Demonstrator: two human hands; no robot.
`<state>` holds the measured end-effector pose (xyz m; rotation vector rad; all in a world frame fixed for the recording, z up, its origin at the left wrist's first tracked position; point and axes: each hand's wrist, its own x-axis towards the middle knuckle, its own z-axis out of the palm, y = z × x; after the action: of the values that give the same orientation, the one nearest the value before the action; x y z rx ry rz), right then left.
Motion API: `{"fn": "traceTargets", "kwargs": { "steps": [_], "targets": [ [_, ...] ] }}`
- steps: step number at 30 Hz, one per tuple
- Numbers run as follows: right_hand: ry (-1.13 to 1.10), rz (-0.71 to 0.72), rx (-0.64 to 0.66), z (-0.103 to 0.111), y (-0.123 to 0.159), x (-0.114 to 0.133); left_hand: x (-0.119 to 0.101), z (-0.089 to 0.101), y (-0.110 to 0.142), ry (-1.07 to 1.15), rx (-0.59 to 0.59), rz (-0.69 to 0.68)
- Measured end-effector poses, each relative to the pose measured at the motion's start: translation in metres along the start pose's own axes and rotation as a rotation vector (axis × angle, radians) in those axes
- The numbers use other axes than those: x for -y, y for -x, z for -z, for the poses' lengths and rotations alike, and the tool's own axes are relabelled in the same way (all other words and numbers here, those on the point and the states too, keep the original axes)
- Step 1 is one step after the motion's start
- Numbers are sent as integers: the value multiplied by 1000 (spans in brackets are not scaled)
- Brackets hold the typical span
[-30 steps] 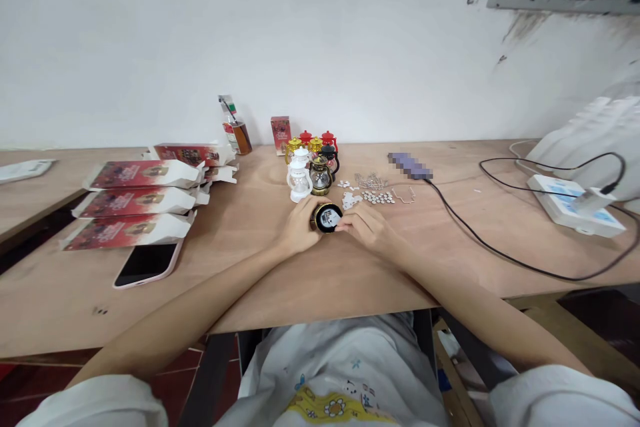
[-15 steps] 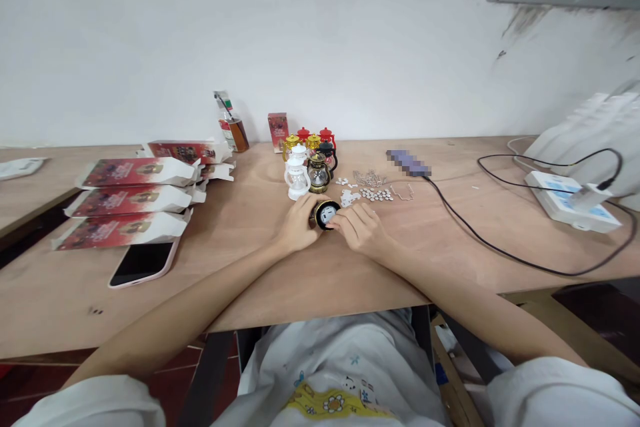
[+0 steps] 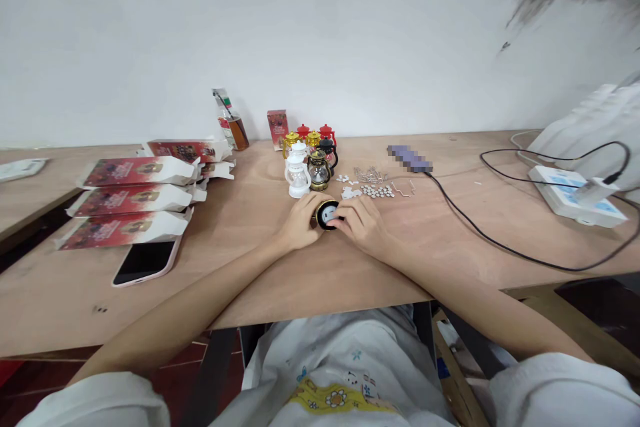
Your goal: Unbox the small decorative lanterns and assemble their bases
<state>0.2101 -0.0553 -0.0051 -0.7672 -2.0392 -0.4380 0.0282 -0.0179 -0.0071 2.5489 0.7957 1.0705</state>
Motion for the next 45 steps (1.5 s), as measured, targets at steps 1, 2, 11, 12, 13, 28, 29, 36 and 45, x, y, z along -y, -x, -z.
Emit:
{"fn": "traceTargets", "kwargs": {
  "steps": [1, 2, 11, 12, 13, 28, 29, 36, 45],
  "targets": [
    [-44, -48, -19, 0, 0, 0, 1, 0, 0, -1, -1, -3],
    [-95, -94, -35, 1, -1, 0, 1, 0, 0, -5, -5, -6],
    [-514, -393, 39, 0, -5, -1, 1, -1, 2, -134, 24, 20],
    [-541, -411, 27, 0, -6, -1, 0, -1, 2, -149, 19, 27],
    [-566, -425, 12, -1, -6, 0, 0, -1, 2, -162, 13, 37],
    [-481, -152, 58, 1, -2, -18, 0, 2, 2, -155, -24, 165],
    [-478, -170, 53, 1, -2, -20, 0, 1, 1, -155, -28, 169],
    [-510, -339, 24, 1, -3, -21, -1, 0, 1, -155, -45, 175],
    [-543, -354, 26, 0, -2, -20, -1, 1, 2, -168, -24, 164]
  ]
}}
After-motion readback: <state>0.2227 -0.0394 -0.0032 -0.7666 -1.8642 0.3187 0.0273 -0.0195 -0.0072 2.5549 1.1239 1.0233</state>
